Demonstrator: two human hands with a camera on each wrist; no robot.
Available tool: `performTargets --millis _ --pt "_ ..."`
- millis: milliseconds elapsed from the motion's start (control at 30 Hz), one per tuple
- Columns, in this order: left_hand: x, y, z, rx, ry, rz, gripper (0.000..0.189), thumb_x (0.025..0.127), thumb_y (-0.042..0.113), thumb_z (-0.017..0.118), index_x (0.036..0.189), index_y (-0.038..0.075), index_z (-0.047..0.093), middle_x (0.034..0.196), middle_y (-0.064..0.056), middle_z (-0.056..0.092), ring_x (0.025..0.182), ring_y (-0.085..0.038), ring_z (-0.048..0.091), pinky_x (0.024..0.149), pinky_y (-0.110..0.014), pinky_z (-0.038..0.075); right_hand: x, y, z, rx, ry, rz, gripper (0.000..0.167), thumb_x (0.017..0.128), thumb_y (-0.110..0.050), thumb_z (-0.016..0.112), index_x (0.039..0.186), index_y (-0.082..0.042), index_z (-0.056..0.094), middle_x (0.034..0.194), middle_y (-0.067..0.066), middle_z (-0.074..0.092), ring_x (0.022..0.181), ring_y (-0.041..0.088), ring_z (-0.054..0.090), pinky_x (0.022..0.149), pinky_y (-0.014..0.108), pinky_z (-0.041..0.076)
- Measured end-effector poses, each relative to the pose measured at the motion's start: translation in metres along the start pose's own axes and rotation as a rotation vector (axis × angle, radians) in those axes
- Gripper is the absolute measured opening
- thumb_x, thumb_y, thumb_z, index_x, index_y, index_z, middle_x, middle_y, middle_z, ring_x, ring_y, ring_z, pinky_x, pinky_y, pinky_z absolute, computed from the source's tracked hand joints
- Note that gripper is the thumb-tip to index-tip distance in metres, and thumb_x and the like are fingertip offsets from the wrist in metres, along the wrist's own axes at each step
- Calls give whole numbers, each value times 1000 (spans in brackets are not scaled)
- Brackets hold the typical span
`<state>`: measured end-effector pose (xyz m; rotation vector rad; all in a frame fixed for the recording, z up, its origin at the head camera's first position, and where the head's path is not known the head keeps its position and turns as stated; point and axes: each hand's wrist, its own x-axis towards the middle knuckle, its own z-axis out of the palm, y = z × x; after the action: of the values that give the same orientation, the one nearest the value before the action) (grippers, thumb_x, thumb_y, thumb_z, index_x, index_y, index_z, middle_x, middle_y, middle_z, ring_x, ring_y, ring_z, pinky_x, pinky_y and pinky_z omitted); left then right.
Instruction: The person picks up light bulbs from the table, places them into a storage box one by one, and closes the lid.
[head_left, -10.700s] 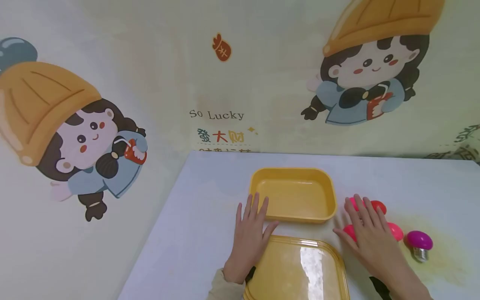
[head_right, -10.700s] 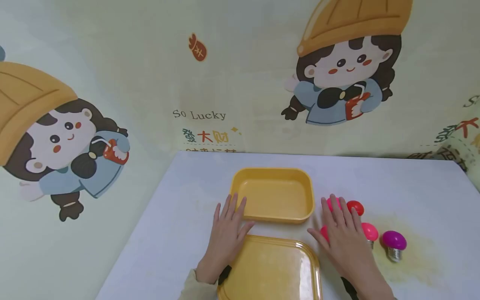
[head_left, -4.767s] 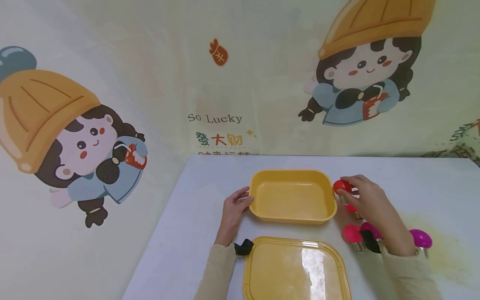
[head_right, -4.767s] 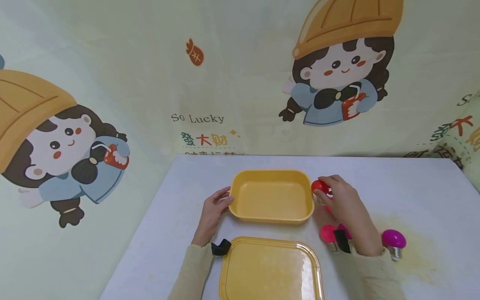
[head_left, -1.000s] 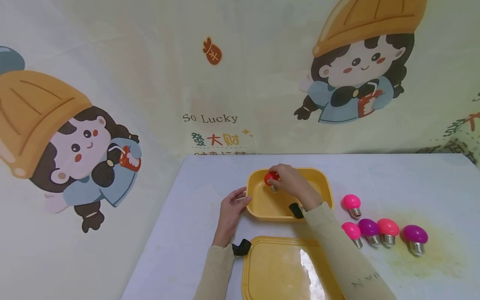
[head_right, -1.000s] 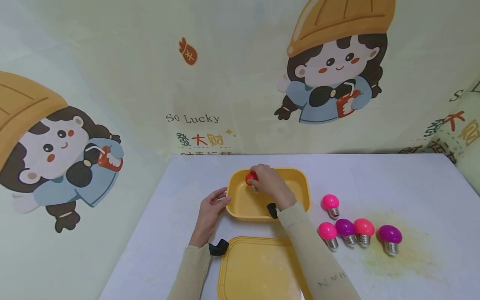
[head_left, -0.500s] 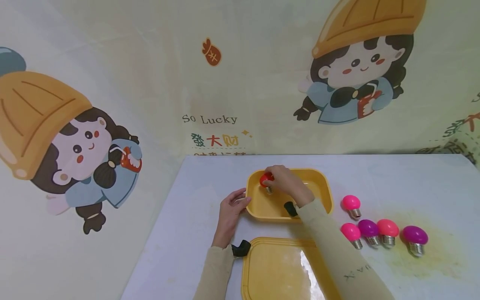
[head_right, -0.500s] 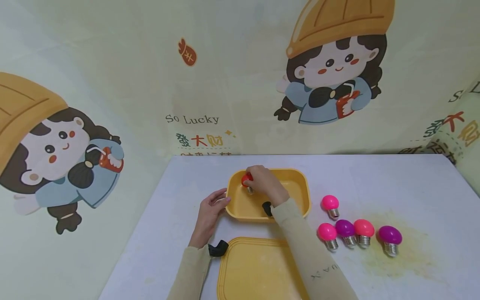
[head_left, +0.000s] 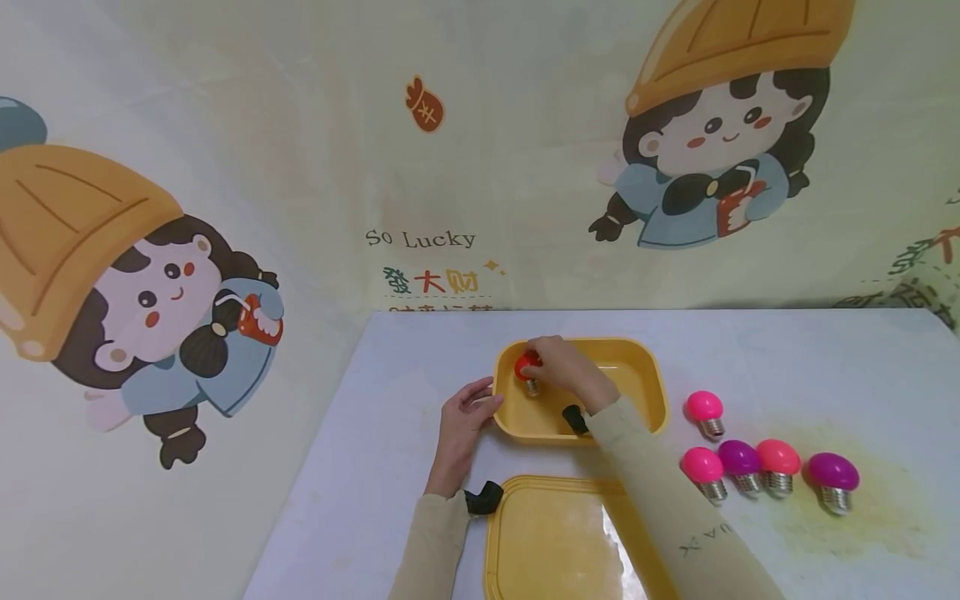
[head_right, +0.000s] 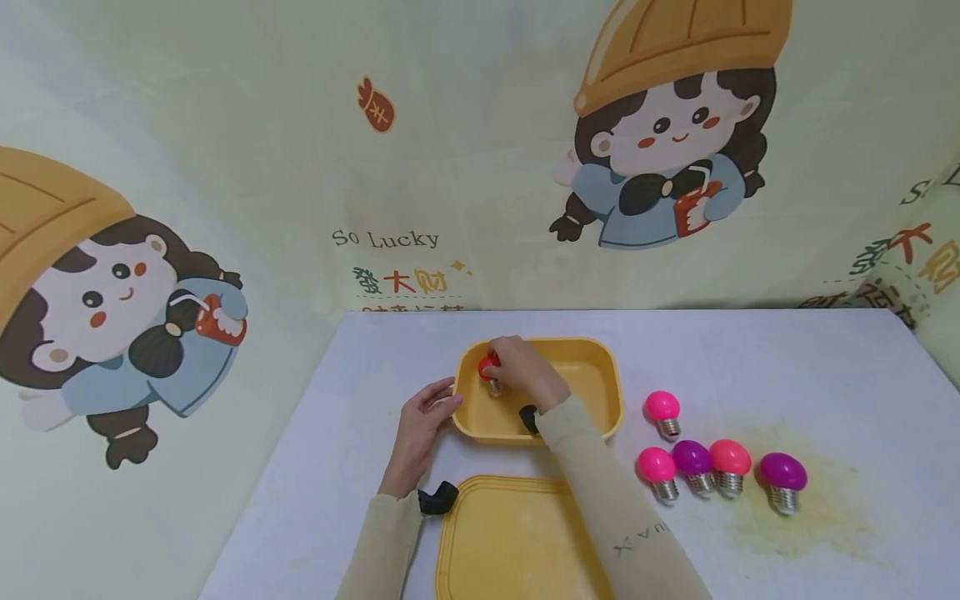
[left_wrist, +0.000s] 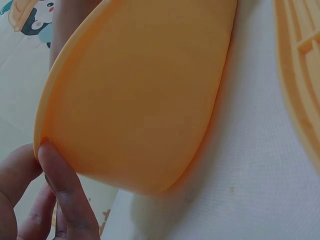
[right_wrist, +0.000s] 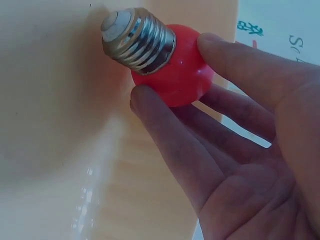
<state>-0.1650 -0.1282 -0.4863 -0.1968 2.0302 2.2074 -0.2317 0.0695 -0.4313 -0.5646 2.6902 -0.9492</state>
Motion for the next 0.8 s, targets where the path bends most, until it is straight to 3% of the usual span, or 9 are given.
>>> performTargets --millis 200,400,800 --pt "-2 -2 1 -1 17 28 43 88 13 75 129 4 64 117 -15 62 91 -13 66 72 -21 55 2 0 2 -24 -24 16 33 94 -17 70 119 2 64 100 10 65 82 21 56 84 33 53" --pt "-1 -4 1 -10 12 32 44 89 12 75 129 2 63 118 -17 61 92 -15 66 73 -21 56 4 1 4 -27 -26 -7 26 94 -16 69 112 2 65 91 8 64 78 20 55 79 31 52" --pt "-2 -3 2 26 27 21 40 90 16 74 127 8 65 116 -12 62 91 -15 66 73 -22 56 2 0 1 -12 -13 -30 27 96 -17 66 115 2 65 92 8 63 81 22 56 80 32 51"
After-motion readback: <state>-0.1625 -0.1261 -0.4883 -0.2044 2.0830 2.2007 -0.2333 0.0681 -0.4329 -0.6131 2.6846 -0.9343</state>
